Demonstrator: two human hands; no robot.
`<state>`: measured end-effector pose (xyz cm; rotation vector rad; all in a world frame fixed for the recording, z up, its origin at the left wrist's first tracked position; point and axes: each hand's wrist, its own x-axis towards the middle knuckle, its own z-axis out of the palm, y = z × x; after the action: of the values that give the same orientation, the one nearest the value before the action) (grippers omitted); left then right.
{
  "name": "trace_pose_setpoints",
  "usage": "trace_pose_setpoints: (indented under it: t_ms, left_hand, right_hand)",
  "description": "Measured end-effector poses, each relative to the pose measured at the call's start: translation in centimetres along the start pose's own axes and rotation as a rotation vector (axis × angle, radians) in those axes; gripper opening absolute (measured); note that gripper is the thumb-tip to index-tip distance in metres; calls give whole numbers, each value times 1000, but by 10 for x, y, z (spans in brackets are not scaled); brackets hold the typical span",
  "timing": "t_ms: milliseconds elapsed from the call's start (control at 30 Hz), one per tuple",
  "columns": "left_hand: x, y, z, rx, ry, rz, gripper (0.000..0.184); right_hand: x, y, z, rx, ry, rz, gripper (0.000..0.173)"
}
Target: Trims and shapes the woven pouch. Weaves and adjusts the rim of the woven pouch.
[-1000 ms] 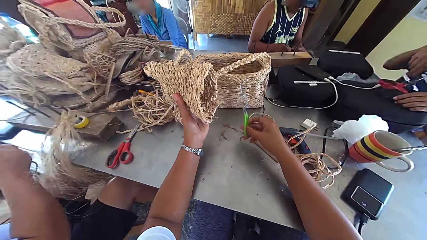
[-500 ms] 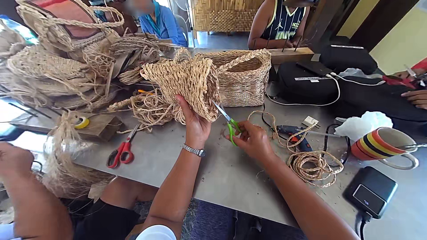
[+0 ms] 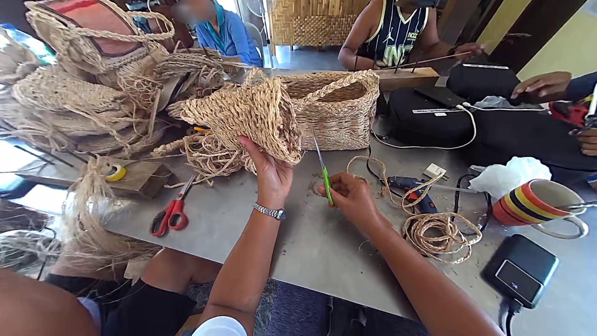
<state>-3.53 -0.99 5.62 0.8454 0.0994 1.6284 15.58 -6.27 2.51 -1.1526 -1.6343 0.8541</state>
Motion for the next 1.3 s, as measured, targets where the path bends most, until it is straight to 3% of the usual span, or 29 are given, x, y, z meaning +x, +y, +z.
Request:
trace_pose_setpoints:
  t_ms: [100,300,633,800,1000,1300]
  left_hand:
    - [2,-2,2,46,57,-43,69]
    - [-3,-5,3,11,-15,-56,68]
    - [-4,-4,2,8,-94,-10,68]
    - [-3,-3,2,-23,-109,-5,70]
    - [-3,-5,3,13,-109,-18,71]
    - [-2,-6,4,2,-117,-26,70]
  right_hand:
    - [-1,1,1,-45,-29,-41,36]
    - [-2,1,2,-122,-2,-62,35]
    - [-2,-10,1,64,-2,11,16]
    - [0,-11,-5,170,-30,32,16]
    - [-1,-7,-2,6,-21,-37,32]
    - [-2,-8,-1,-28,0,-45,23]
